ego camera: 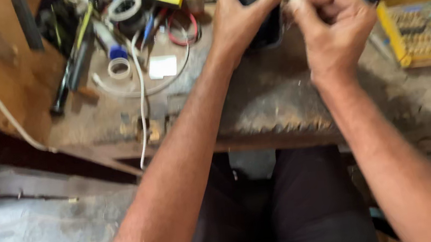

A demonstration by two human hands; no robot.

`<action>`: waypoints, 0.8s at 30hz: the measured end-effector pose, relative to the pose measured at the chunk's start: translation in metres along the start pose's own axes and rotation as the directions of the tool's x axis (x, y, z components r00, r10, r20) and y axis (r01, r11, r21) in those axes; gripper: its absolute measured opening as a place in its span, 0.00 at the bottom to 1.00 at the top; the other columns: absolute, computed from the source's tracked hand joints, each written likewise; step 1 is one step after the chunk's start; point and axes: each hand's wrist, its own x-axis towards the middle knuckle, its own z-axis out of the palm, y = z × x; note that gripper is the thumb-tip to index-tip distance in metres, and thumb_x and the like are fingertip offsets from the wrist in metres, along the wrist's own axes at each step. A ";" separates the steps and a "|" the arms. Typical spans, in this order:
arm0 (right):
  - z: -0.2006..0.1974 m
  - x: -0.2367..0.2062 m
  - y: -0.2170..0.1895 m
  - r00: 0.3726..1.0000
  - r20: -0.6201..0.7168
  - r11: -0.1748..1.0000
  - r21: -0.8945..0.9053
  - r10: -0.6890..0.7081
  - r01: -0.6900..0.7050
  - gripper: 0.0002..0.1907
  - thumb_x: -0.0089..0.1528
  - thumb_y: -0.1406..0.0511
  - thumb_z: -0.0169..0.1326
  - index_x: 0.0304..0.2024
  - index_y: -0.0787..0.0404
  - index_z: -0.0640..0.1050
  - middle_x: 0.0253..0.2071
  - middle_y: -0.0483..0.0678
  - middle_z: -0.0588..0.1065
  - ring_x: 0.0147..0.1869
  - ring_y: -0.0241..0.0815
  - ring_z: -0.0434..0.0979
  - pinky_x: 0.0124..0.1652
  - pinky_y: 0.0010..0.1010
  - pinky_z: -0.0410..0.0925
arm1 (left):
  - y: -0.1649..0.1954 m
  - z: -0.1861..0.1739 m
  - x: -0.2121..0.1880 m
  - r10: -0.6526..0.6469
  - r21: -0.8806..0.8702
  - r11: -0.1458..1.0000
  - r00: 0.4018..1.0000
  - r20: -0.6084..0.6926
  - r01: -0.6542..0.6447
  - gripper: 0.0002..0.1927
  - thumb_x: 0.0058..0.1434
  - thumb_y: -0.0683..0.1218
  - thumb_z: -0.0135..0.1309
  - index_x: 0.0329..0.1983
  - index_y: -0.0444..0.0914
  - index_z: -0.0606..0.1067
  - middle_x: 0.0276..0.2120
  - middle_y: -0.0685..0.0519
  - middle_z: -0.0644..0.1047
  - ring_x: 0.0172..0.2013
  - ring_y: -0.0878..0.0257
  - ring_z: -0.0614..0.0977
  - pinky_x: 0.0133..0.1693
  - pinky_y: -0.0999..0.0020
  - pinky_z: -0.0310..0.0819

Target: The person holds a smartphone and uses a metal prying tool to separate the back cover from the frame. The back cover is removed, exposing the battery and internal components. The person then uses a plastic spudger to lift the battery slightly.

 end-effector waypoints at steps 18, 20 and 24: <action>0.017 -0.015 -0.018 0.992 -0.112 0.986 -0.147 0.062 -0.078 0.02 0.68 0.76 0.62 0.41 0.71 0.80 0.39 0.51 0.82 0.42 0.34 0.84 0.45 0.23 0.77 | 0.013 -0.008 -0.021 -0.099 0.007 0.995 0.995 -0.027 0.099 0.34 0.50 0.60 0.69 0.51 0.33 0.76 0.43 0.49 0.83 0.41 0.63 0.85 0.43 0.67 0.81; 0.022 -0.015 -0.018 0.987 -0.130 0.989 -0.100 0.091 -0.105 0.03 0.67 0.75 0.62 0.40 0.70 0.80 0.39 0.50 0.82 0.41 0.32 0.83 0.44 0.22 0.75 | 0.013 -0.008 -0.021 -0.143 0.001 0.990 0.989 -0.022 0.143 0.34 0.50 0.59 0.69 0.51 0.33 0.76 0.42 0.49 0.83 0.40 0.63 0.84 0.43 0.67 0.81; 0.027 -0.020 -0.017 0.977 -0.168 0.979 -0.133 0.135 -0.158 0.03 0.67 0.72 0.63 0.40 0.69 0.82 0.38 0.46 0.82 0.39 0.27 0.79 0.40 0.19 0.72 | 0.010 -0.009 -0.024 -0.148 0.027 0.989 0.989 -0.027 0.149 0.32 0.52 0.58 0.68 0.53 0.33 0.76 0.43 0.50 0.83 0.41 0.64 0.84 0.44 0.67 0.80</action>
